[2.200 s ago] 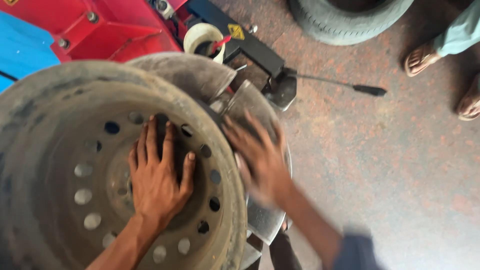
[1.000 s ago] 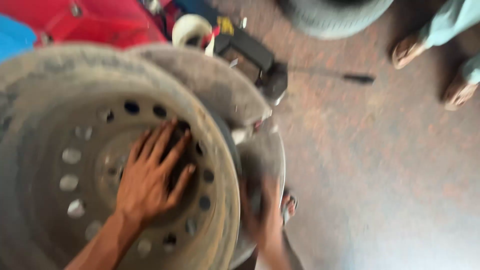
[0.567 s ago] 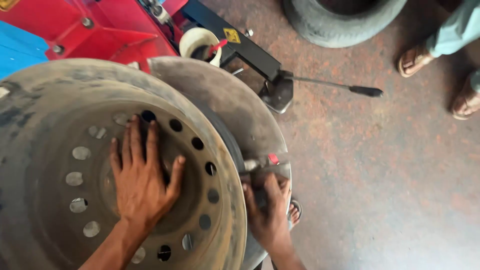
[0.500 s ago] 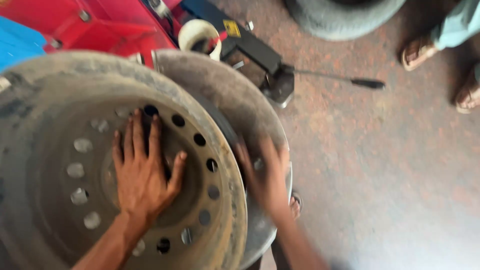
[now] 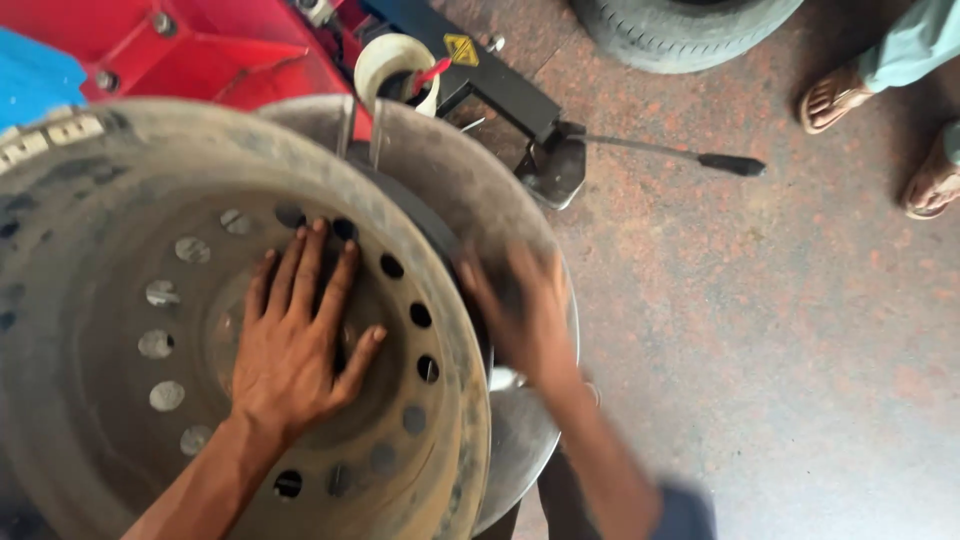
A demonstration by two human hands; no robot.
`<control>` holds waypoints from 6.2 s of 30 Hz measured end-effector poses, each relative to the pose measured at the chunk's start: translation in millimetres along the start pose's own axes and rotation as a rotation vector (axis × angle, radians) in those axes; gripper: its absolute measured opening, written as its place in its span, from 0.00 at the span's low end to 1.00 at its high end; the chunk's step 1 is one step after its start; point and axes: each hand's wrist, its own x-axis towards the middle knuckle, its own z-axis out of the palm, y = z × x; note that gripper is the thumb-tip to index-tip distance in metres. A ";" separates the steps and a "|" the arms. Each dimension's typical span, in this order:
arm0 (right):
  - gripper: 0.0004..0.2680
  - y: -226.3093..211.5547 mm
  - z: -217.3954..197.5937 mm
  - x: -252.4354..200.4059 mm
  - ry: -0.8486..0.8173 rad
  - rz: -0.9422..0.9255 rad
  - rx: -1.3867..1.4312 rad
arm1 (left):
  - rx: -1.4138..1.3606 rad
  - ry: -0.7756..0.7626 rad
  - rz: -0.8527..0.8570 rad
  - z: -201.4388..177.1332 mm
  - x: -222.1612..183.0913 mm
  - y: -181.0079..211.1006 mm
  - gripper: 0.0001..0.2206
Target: Removing a tire from a wheel rim using a tire changer machine and a tire lever.
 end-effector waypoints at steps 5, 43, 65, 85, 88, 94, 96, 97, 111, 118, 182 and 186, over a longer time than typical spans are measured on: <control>0.08 -2.3 -1.5 -42.8 0.032 0.151 0.160 | 0.005 0.027 0.070 0.0 6.9 -6.5 0.36; 0.10 8.7 1.7 6.7 -0.099 0.039 -0.029 | 0.026 0.343 -0.410 13.4 3.9 -16.2 0.28; 0.06 -70.3 6.5 -151.5 0.196 1.005 0.512 | 0.018 0.198 -0.073 6.0 10.4 -14.4 0.27; 0.07 -83.2 -14.2 -81.1 0.163 0.677 0.326 | 0.015 0.195 -0.038 9.5 7.1 -17.3 0.25; 0.08 -85.7 -12.4 -108.9 0.147 0.675 0.364 | 0.028 0.184 -0.071 8.5 3.7 -18.5 0.23; 0.05 -56.4 -6.3 -178.5 0.104 0.804 0.288 | 0.021 0.201 -0.059 4.3 7.1 -16.2 0.26; 0.03 -58.6 -17.1 -155.4 0.116 0.872 0.349 | -0.011 0.206 -0.055 2.2 9.1 -13.0 0.23; 0.03 -58.4 -17.0 -159.6 0.116 0.876 0.348 | -0.013 0.202 -0.054 2.3 5.4 -13.1 0.23; 0.11 -17.1 -7.2 -21.4 -0.023 0.422 -0.040 | -0.043 0.205 -0.066 -2.4 11.1 -12.8 0.24; 0.09 -25.3 -20.7 -44.6 0.007 0.407 0.176 | -0.035 0.143 0.001 1.2 14.6 -22.6 0.25; 0.11 20.8 1.2 -23.3 0.016 0.008 -0.077 | -0.047 0.176 -0.189 2.4 26.8 -5.2 0.21; 0.11 7.4 -0.5 6.7 0.005 0.012 -0.125 | 0.012 0.148 -0.239 13.2 22.0 -6.5 0.20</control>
